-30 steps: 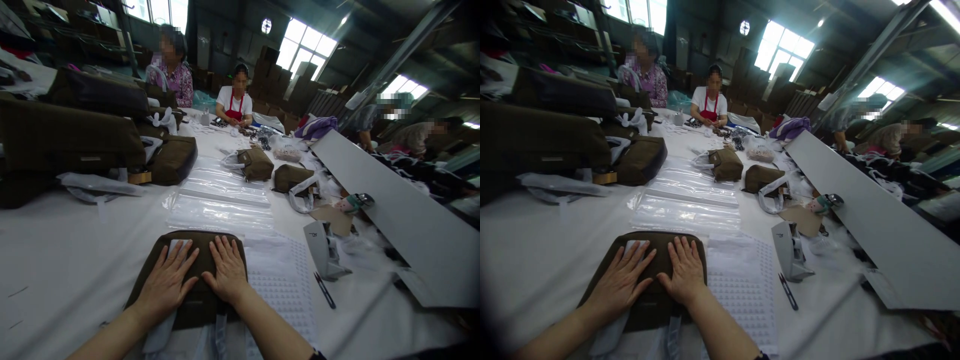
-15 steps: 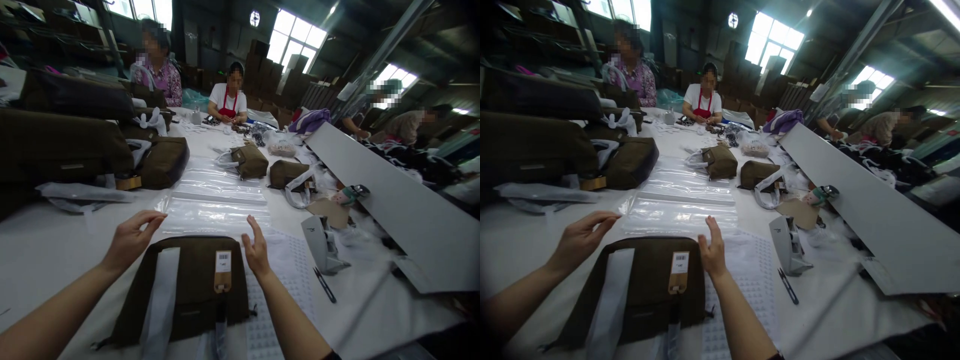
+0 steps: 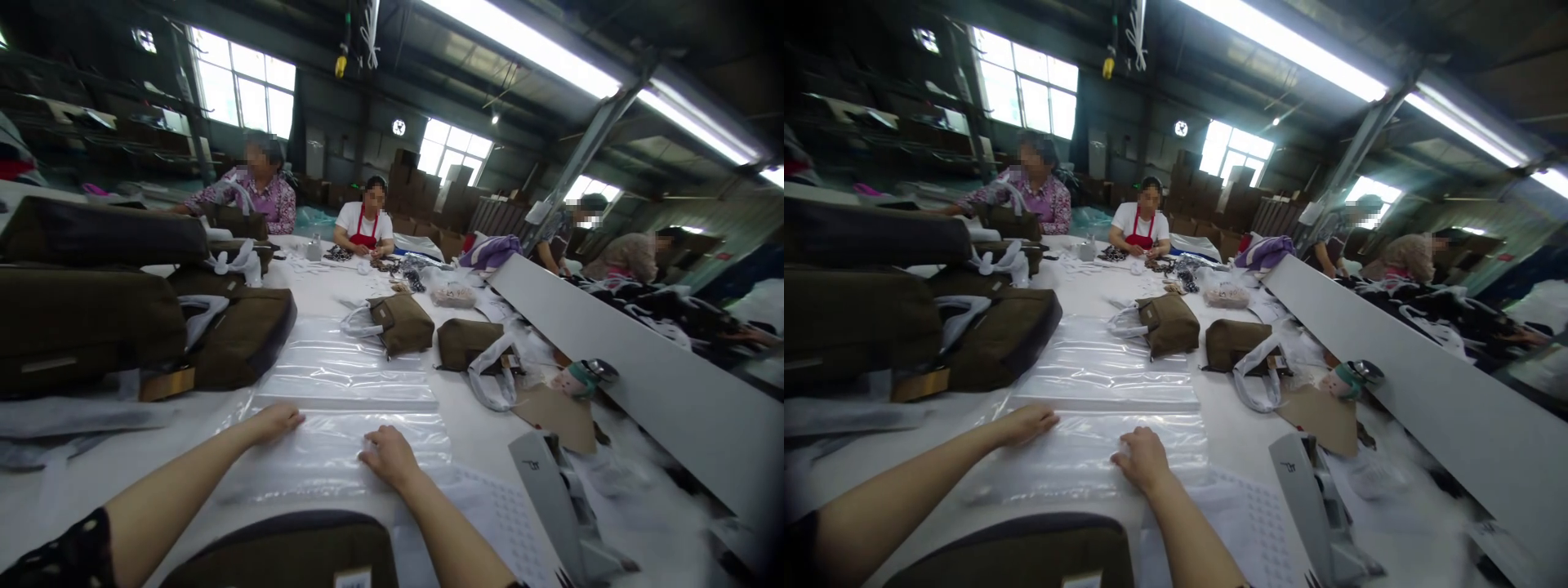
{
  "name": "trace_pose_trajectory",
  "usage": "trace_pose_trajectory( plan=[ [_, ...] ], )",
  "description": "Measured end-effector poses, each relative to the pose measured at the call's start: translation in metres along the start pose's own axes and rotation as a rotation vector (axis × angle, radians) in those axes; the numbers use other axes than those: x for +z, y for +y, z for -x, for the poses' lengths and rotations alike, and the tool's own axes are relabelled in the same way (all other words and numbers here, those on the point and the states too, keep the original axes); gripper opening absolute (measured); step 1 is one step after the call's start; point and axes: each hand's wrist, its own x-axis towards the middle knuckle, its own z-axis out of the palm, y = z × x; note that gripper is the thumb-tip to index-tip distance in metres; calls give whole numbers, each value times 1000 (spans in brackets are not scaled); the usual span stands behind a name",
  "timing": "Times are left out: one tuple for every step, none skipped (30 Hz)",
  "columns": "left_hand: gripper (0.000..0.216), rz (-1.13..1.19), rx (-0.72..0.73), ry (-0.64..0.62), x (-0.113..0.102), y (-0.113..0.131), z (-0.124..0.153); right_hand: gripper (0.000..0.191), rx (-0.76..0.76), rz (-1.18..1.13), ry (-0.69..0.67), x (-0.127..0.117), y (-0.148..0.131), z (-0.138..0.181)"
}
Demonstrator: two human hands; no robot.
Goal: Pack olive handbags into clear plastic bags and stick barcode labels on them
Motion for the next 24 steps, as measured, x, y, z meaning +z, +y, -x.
trace_pose_trajectory(
  plan=[
    [37, -7, 7, -6, -7, 3, 2, 14, -6, 30, 0, -4, 0, -5],
    [40, -14, 15, 2, -13, 7, 5, 14, -11, 47, 8, -8, 0, -10],
    [40, -26, 22, 23, -20, 12, 9, 18, -12, 57, 22, -14, -1, -16],
    [37, -43, 32, 56, -26, 17, 15, 20, -7, 65, 42, -21, -1, -21],
    [34, -64, 48, 96, -31, 21, 22, 22, -2, 77, 64, -29, -1, -27],
    [32, -89, 65, 137, -35, 24, 29, 22, 1, 90, 83, -38, -1, -32],
    [28, -115, 85, 171, -39, 27, 36, 22, -1, 104, 95, -47, -1, -36],
    [23, -139, 105, 195, -41, 28, 42, 20, -8, 117, 98, -55, -2, -40],
    [19, -158, 123, 208, -44, 28, 47, 16, -20, 129, 93, -63, -2, -44],
    [21, -173, 135, 212, -47, 28, 50, 12, -36, 140, 80, -70, -4, -47],
    [22, -184, 144, 213, -49, 28, 52, 8, -54, 150, 63, -76, -6, -48],
    [20, -192, 154, 214, -51, 29, 52, 5, -73, 159, 45, -80, -9, -49],
    [16, -199, 164, 218, -53, 30, 52, 5, -93, 165, 29, -83, -13, -48],
    [15, -206, 172, 222, -55, 31, 53, 8, -113, 177, 16, -85, -16, -46],
    [18, -213, 180, 226, -56, 34, 54, 11, -126, 198, 3, -86, -19, -42],
    [25, -220, 184, 228, -56, 37, 56, 16, -129, 228, -12, -85, -22, -37],
    [31, -227, 188, 228, -55, 41, 60, 21, -124, 259, -29, -83, -23, -31],
    [38, -230, 189, 226, -54, 44, 65, 27, -111, 289, -50, -80, -23, -24],
    [43, -232, 189, 225, -52, 47, 71, 33, -97, 301, -72, -76, -23, -17],
    [45, -231, 184, 229, -49, 50, 78, 37, -90, 293, -92, -71, -21, -10],
    [47, -228, 174, 240, -46, 52, 86, 38, -84, 269, -112, -67, -20, -4],
    [48, -224, 157, 256, -43, 53, 94, 35, -78, 235, -129, -62, -19, 2],
    [47, -221, 138, 274, -40, 53, 103, 30, -70, 198, -143, -58, -19, 6],
    [44, -218, 116, 293, -37, 52, 112, 25, -63, 162, -149, -54, -20, 10]
  ],
)
